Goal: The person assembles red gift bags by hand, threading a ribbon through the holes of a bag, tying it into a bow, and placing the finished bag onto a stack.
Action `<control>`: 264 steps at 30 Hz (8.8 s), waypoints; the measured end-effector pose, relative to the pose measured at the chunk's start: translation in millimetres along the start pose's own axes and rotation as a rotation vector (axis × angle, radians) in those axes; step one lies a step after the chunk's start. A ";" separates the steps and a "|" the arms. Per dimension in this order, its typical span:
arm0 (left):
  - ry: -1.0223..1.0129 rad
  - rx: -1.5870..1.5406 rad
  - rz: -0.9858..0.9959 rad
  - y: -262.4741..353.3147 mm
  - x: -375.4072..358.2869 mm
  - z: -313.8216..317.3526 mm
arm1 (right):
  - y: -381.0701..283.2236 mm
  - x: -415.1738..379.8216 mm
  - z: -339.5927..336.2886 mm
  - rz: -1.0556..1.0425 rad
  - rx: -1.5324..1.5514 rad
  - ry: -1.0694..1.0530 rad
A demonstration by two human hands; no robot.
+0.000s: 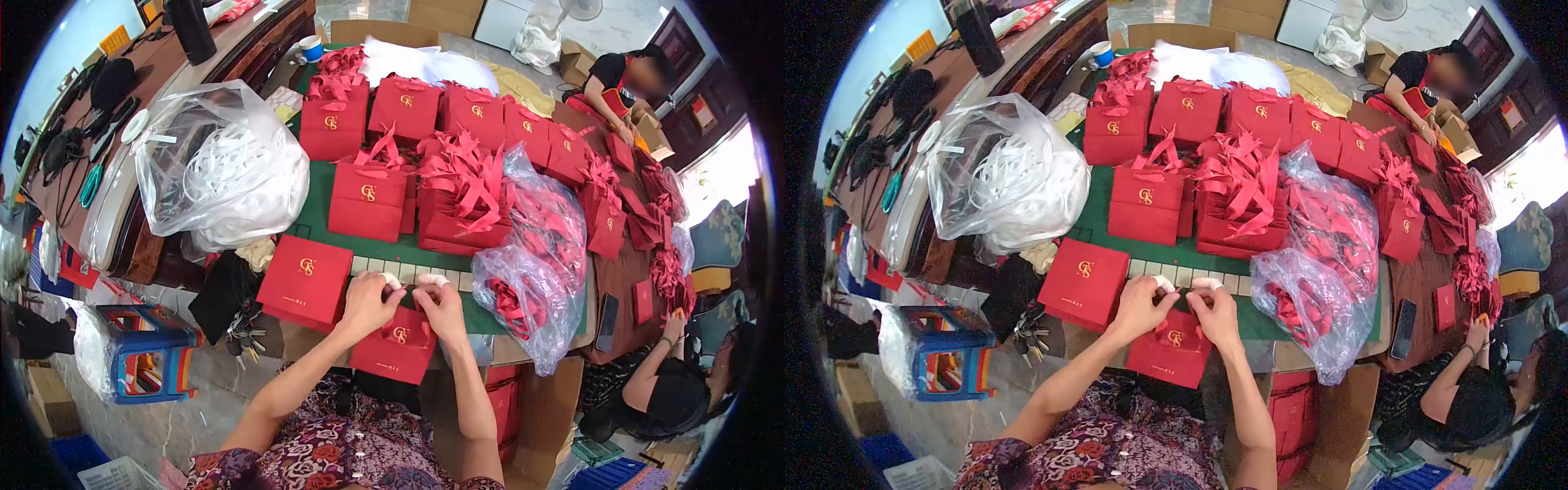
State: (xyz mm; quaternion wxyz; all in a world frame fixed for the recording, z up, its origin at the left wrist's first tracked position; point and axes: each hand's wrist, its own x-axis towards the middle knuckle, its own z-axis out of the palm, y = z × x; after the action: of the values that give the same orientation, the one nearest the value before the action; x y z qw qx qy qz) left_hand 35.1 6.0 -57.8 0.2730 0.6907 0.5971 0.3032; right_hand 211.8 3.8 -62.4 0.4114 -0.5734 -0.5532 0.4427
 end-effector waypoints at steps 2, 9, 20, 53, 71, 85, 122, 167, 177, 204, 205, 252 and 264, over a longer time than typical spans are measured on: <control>0.040 -0.022 0.066 1.8 -2.3 -0.3 | -1.0 -0.8 -1.1 0.027 0.161 -0.041; 0.056 -0.123 0.104 8.5 -5.4 -0.4 | -3.1 -2.0 -6.6 0.090 0.234 -0.158; -0.090 -0.411 -0.034 7.8 -16.6 -16.7 | -22.8 -9.0 -33.2 0.081 0.225 -0.075; -0.217 -0.332 -0.178 23.4 -78.0 -82.3 | -48.2 -38.8 -9.7 -0.180 -0.056 0.191; -0.275 0.175 0.424 30.9 -100.5 -10.6 | -6.5 -60.4 -0.8 -0.162 -0.336 0.188; -0.287 0.029 0.366 21.2 -90.4 -7.3 | 13.3 -47.4 -92.2 -0.259 -0.962 0.639; -0.469 -0.907 -0.330 23.8 -45.6 20.8 | 0.4 -35.1 -17.1 0.207 -0.162 0.097; 0.081 0.263 0.351 19.6 -51.2 -4.7 | -49.5 -58.3 24.3 0.136 -0.442 0.100; -0.104 0.022 0.213 16.9 -45.8 -20.0 | -43.2 -69.8 21.9 0.025 -0.364 0.102; -0.110 0.090 0.569 13.6 -51.6 -18.9 | -11.2 -16.4 -25.4 0.125 -0.114 -0.513; -0.120 0.090 0.547 13.5 -49.4 -20.9 | -10.7 -17.3 -20.8 0.118 -0.115 -0.512; -0.153 0.510 0.336 -9.3 -39.9 -22.7 | 5.4 -56.1 43.6 -0.559 -0.500 0.225; -0.148 0.508 0.304 -12.8 -39.0 -18.4 | 17.1 -57.1 47.2 -0.603 -0.466 0.258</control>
State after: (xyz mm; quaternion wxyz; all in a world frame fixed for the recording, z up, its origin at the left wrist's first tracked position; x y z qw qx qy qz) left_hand 8.9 -30.5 -58.6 0.0857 0.8385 0.5221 0.1303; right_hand 171.2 -54.9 -88.5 0.4478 -0.5141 -0.7261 0.0894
